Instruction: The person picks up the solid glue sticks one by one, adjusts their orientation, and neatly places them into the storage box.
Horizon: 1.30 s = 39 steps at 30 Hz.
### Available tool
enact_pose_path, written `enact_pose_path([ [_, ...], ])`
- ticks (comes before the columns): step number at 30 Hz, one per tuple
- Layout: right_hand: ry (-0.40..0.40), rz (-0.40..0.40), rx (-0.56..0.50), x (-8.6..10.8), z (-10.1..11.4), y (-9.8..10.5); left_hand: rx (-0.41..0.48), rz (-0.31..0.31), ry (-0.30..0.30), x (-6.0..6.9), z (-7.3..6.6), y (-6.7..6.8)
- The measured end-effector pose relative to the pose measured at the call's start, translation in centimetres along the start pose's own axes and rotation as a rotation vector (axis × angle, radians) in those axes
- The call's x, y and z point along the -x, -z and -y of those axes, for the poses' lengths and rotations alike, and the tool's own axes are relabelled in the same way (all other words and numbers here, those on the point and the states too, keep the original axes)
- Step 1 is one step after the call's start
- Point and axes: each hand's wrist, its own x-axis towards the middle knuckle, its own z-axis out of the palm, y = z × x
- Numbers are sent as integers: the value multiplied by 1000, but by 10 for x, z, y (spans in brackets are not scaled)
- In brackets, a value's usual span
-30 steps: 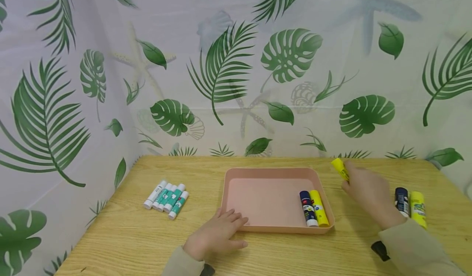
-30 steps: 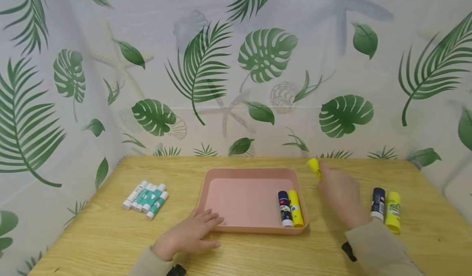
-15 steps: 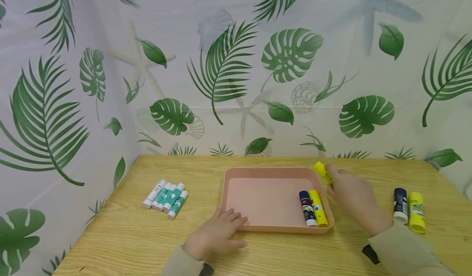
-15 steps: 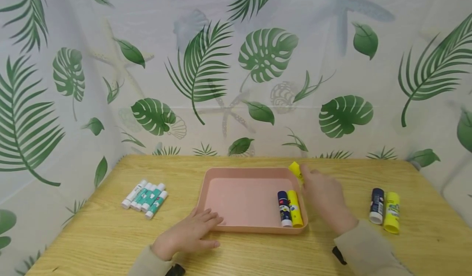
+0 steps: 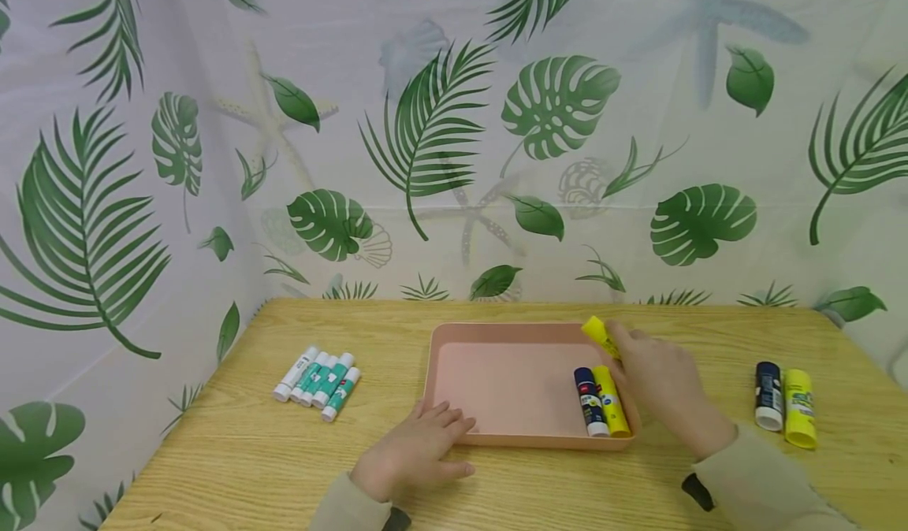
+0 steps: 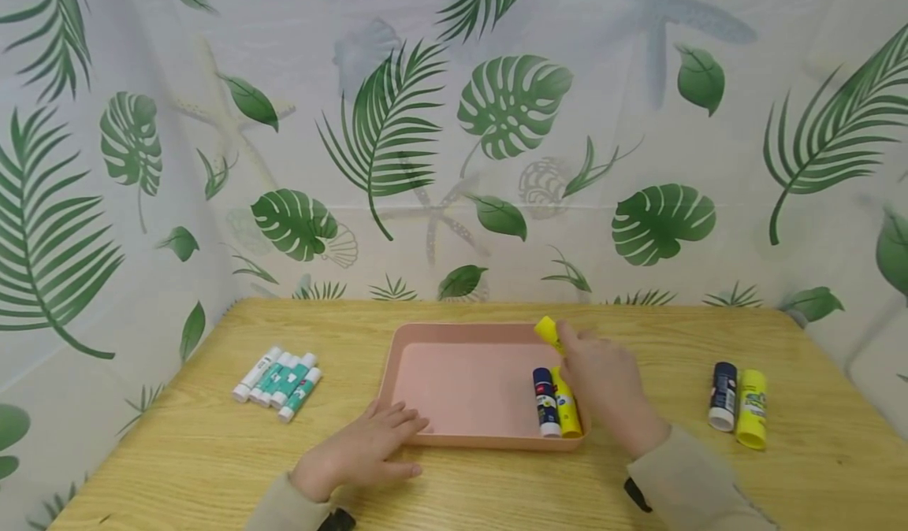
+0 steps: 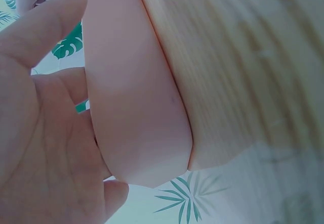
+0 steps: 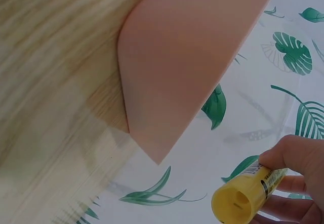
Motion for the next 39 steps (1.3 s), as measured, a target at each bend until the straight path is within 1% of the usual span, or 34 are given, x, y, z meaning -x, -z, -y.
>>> enact_pose_path([
  [3, -4, 25, -20, 0, 3, 0, 8, 2, 0, 0, 0, 0],
  [5, -15, 45, -43, 0, 10, 8, 13, 2, 0, 0, 0, 0],
  [10, -35, 86, -76, -3, 15, 9, 23, 1, -1, 0, 0, -1],
  [14, -34, 92, -105, -5, 19, 9, 17, -3, -4, 0, 1, -1],
  [21, -43, 125, -156, -8, 25, 7, 5, -7, -5, -1, 2, -2],
  [26, -41, 138, -178, -8, 29, 3, 8, -4, -9, -2, 2, -3],
  [30, -51, 160, -216, -9, 31, -1, 11, -2, -11, -2, 2, -3],
  [34, -62, 199, -230, -10, 34, -3, 15, 1, -8, -2, 3, -3],
  [39, -84, 279, -240, -12, 38, -4, 12, -2, -10, -2, 3, -3],
])
